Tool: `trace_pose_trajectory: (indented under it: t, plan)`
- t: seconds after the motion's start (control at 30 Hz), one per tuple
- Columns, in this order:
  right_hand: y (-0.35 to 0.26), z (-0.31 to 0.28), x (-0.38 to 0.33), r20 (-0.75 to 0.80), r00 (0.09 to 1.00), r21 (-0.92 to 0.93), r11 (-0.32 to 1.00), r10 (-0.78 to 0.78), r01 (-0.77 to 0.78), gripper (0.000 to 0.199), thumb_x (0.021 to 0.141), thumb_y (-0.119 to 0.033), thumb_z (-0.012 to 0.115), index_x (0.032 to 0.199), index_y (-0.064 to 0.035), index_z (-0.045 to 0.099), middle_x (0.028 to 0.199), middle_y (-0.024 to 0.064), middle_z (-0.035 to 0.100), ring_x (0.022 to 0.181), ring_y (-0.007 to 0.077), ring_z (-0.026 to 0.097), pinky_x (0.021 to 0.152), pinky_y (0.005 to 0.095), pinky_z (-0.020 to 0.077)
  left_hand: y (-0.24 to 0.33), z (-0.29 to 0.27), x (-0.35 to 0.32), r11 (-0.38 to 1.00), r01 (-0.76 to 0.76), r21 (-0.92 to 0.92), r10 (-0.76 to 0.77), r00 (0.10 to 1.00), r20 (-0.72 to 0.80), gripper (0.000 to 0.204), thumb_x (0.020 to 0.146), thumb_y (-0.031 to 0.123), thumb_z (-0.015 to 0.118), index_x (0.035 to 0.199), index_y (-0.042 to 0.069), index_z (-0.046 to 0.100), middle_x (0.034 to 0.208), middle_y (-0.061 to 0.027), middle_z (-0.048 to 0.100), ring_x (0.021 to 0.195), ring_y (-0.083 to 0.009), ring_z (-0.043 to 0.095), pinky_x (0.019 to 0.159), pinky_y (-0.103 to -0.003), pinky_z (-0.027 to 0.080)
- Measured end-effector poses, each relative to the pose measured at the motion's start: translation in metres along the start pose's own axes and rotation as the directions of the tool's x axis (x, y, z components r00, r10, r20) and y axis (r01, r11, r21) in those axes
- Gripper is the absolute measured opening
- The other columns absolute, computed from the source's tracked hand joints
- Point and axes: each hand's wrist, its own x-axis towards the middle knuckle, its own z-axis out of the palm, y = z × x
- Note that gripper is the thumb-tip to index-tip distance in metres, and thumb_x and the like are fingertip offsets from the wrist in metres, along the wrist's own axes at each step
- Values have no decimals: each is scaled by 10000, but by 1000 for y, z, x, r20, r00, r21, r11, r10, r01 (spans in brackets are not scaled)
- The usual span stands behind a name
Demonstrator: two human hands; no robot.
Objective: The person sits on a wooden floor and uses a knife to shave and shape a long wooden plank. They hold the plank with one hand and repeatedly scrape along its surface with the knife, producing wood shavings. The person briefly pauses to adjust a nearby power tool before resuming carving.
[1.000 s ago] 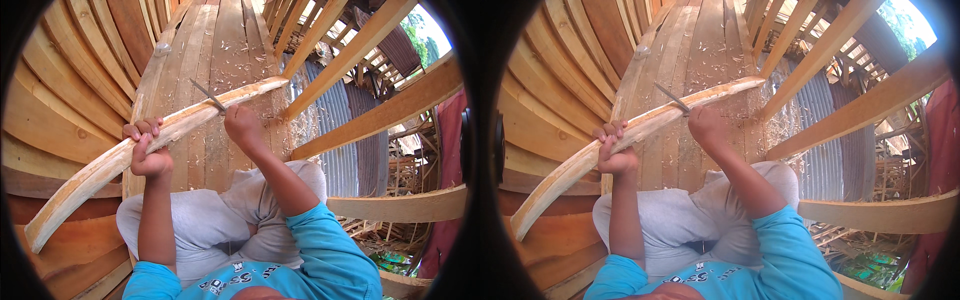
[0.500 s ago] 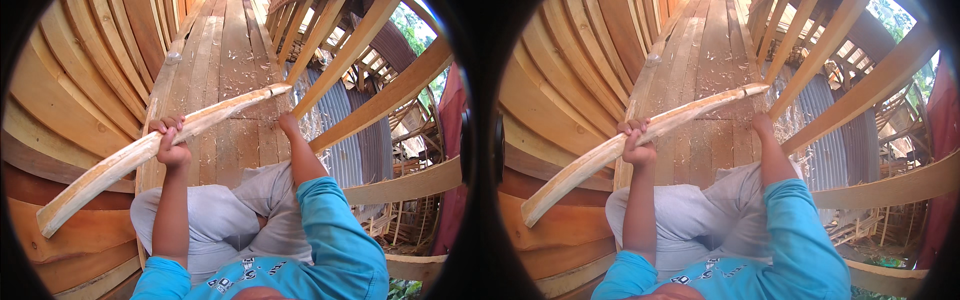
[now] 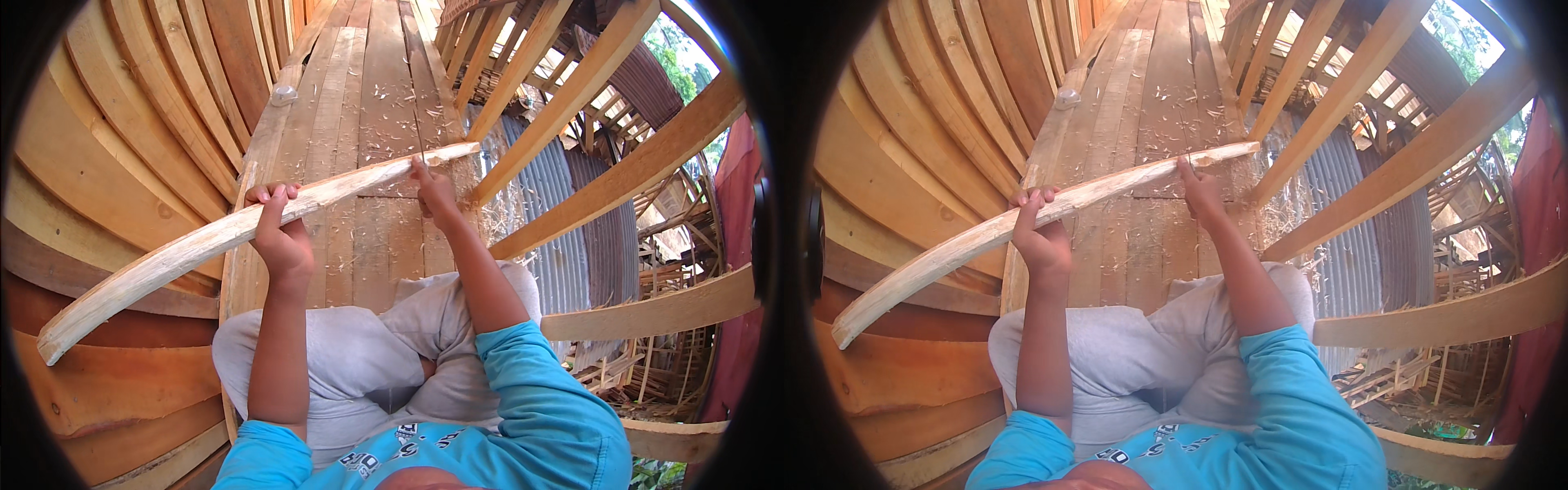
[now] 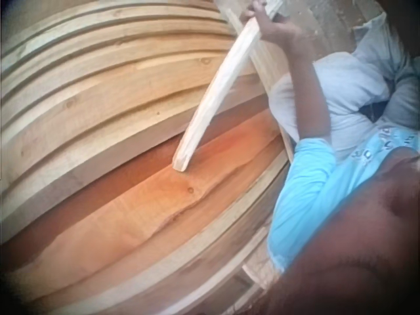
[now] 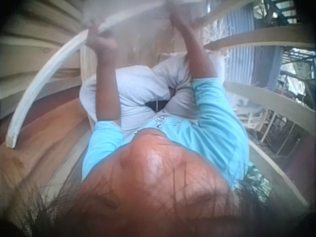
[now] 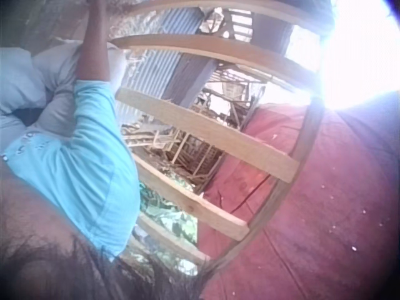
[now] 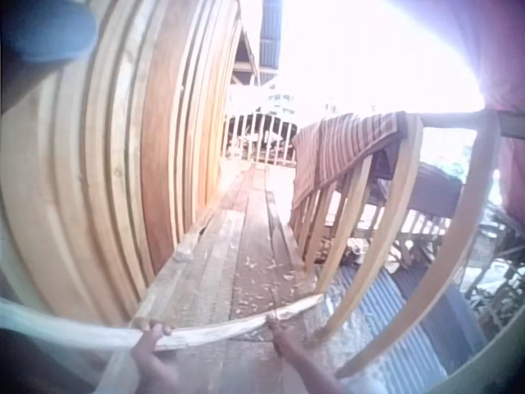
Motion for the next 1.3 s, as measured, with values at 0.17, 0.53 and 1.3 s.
trace_pose_trajectory:
  t: [0.17,0.53,1.3]
  plan:
    - [-4,6,12,-13,1000,47,999,1,-1,461,869,-484,720,848,-41,594,521,-71,296,400,75,257,391,284,194,9,-13,8,999,0,-34,8,968,251,286,873,135,609,1138,100,507,968,-35,527,1065,-218,519,1112,-443,345]
    - [-8,-2,18,60,998,68,997,35,-39,405,886,-411,710,845,-28,582,535,-53,365,418,81,324,399,289,236,49,-32,23,963,-254,-84,268,915,303,253,798,301,734,885,192,522,906,30,527,1076,-174,563,1108,-452,370]
    - [-10,-42,37,-26,953,-381,884,-303,271,382,1044,-265,446,876,-11,677,634,15,537,586,92,474,564,280,388,5,-35,28,980,-185,69,142,901,411,274,837,194,707,1020,173,504,985,-3,518,1150,-218,511,1192,-520,272]
